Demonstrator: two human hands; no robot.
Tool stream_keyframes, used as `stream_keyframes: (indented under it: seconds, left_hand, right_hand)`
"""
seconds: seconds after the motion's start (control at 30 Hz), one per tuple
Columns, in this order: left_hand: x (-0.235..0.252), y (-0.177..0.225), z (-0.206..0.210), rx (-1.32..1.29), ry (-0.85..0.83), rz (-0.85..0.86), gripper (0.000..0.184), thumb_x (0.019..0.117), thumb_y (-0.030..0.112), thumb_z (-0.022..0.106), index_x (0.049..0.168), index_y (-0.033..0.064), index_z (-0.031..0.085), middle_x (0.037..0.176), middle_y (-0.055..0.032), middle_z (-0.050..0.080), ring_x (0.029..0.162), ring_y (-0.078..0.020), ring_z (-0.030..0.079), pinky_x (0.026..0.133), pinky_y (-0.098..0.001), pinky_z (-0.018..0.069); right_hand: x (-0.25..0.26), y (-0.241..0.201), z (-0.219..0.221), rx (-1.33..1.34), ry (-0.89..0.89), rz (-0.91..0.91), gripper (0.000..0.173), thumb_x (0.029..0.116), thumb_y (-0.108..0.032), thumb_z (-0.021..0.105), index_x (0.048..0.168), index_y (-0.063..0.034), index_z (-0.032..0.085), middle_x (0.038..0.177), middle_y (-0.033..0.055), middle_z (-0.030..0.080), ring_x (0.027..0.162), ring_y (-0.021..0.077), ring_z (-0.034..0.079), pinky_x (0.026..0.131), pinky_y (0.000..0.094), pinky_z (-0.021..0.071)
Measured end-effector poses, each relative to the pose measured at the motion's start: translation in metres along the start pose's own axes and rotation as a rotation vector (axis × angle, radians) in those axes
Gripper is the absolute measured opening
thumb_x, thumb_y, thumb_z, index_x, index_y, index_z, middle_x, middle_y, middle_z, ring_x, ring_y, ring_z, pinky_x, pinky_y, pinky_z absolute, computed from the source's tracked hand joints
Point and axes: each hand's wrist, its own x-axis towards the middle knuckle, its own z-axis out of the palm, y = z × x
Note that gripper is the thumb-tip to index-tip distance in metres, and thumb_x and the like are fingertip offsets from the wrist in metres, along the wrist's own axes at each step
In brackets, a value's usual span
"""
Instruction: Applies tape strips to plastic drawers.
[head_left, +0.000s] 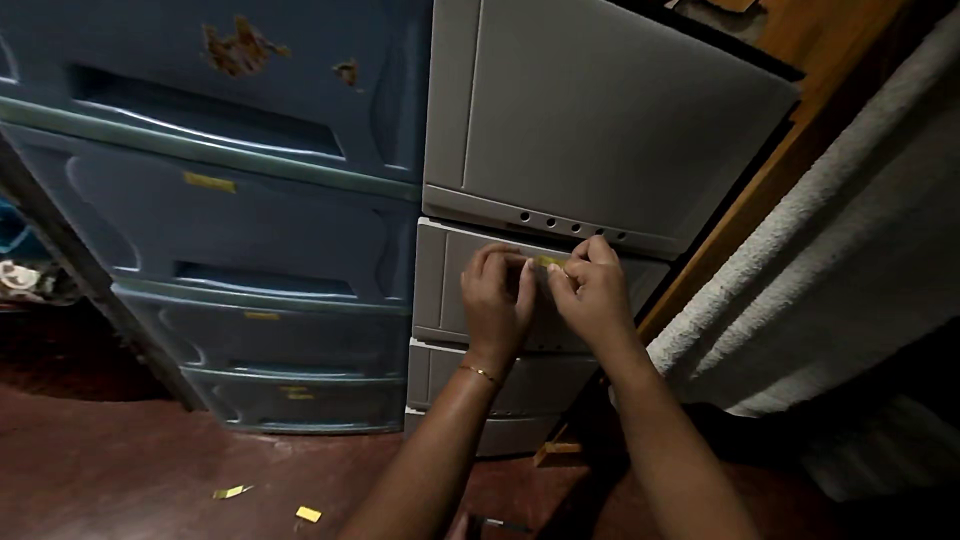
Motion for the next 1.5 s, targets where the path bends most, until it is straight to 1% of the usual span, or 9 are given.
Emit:
stream_keyframes:
  seconds: [0.13, 0.23, 0.4, 0.57, 0.7, 0.77, 0.9, 1.2, 1.5]
  left_hand:
    - [0.002, -0.001, -0.001, 0.007, 0.008, 0.007, 0.013, 0.0949, 0.014, 0.068, 0.092, 0.0021, 0.07, 0.114, -0.0132, 0.068, 0.107, -0.0224, 0.064, 0.092, -0.0381, 0.0525]
    - [0.003, 0.0, -0.002, 0.019, -0.006, 0.008, 0.013, 0.0947, 0.014, 0.068, 0.092, 0.002, 0.07, 0.114, -0.0134, 0.068, 0.106, -0.0228, 0.065, 0.09, -0.0394, 0.0528]
    - [0.004, 0.001, -0.001, 0.036, -0.024, -0.009, 0.013, 0.0946, 0.014, 0.068, 0.092, 0.0016, 0.069, 0.114, -0.014, 0.067, 0.103, -0.0235, 0.065, 0.087, -0.0413, 0.0526]
    - [0.004, 0.001, -0.001, 0.054, -0.019, -0.009, 0.013, 0.0951, 0.016, 0.067, 0.09, 0.0033, 0.069, 0.114, -0.0128, 0.066, 0.102, -0.0223, 0.064, 0.085, -0.04, 0.0516]
    - [0.004, 0.0, 0.0, 0.068, -0.012, -0.003, 0.013, 0.0949, 0.016, 0.067, 0.09, 0.0038, 0.068, 0.113, -0.0122, 0.065, 0.101, -0.022, 0.063, 0.086, -0.0389, 0.0513]
    - [0.004, -0.001, 0.001, 0.068, -0.008, -0.001, 0.013, 0.095, 0.016, 0.068, 0.09, 0.0038, 0.068, 0.112, -0.0123, 0.065, 0.099, -0.0214, 0.063, 0.085, -0.0383, 0.0513]
    - [0.004, -0.002, 0.002, 0.076, -0.001, 0.005, 0.013, 0.0944, 0.016, 0.068, 0.09, 0.004, 0.069, 0.112, -0.012, 0.065, 0.096, -0.0207, 0.063, 0.082, -0.0371, 0.0509]
    - [0.004, -0.003, 0.004, 0.089, 0.015, 0.024, 0.013, 0.0946, 0.016, 0.068, 0.09, 0.0034, 0.068, 0.11, -0.0126, 0.065, 0.096, -0.0213, 0.062, 0.081, -0.0368, 0.0499]
    - [0.005, -0.004, 0.004, 0.115, 0.023, 0.034, 0.013, 0.0947, 0.016, 0.067, 0.09, 0.0036, 0.068, 0.109, -0.0122, 0.065, 0.093, -0.0209, 0.063, 0.08, -0.0371, 0.05]
  right_hand:
    - [0.0, 0.001, 0.0, 0.013, 0.003, -0.004, 0.036, 0.0942, -0.014, 0.066, 0.062, -0.0006, 0.057, 0.093, 0.0134, 0.054, 0.093, 0.0263, 0.056, 0.077, 0.0383, 0.0488]
    - [0.001, 0.001, 0.0, 0.019, 0.004, 0.004, 0.036, 0.0931, -0.013, 0.067, 0.061, -0.001, 0.057, 0.093, 0.0132, 0.055, 0.093, 0.0263, 0.056, 0.077, 0.0388, 0.0493]
    - [0.001, -0.002, 0.001, 0.007, 0.001, 0.029, 0.034, 0.0928, -0.013, 0.068, 0.062, -0.0004, 0.06, 0.094, 0.0137, 0.056, 0.093, 0.0277, 0.057, 0.077, 0.0404, 0.0499]
    - [0.002, -0.005, 0.003, -0.018, 0.009, 0.036, 0.035, 0.0912, -0.011, 0.069, 0.06, -0.0002, 0.058, 0.092, 0.014, 0.055, 0.092, 0.0282, 0.057, 0.076, 0.041, 0.0494]
    - [0.003, -0.006, 0.005, -0.038, 0.02, 0.043, 0.033, 0.0905, -0.011, 0.069, 0.061, -0.001, 0.059, 0.092, 0.013, 0.054, 0.092, 0.0278, 0.056, 0.075, 0.0406, 0.0491]
    - [0.003, -0.006, 0.007, -0.054, 0.022, 0.051, 0.032, 0.0906, -0.012, 0.069, 0.062, -0.0013, 0.061, 0.092, 0.0124, 0.054, 0.092, 0.0275, 0.056, 0.075, 0.0405, 0.0493]
    - [0.003, -0.008, 0.008, -0.071, 0.024, 0.053, 0.032, 0.0906, -0.012, 0.07, 0.062, -0.001, 0.062, 0.092, 0.0129, 0.054, 0.092, 0.028, 0.056, 0.075, 0.0407, 0.0494]
    - [0.004, -0.007, 0.01, -0.103, 0.034, 0.053, 0.036, 0.0909, -0.013, 0.07, 0.059, -0.0027, 0.057, 0.09, 0.0115, 0.052, 0.09, 0.0267, 0.055, 0.073, 0.0394, 0.0479]
    - [0.005, -0.01, 0.01, -0.115, 0.026, 0.076, 0.035, 0.0909, -0.013, 0.07, 0.06, -0.0026, 0.058, 0.091, 0.0114, 0.052, 0.091, 0.0267, 0.055, 0.074, 0.0396, 0.0481]
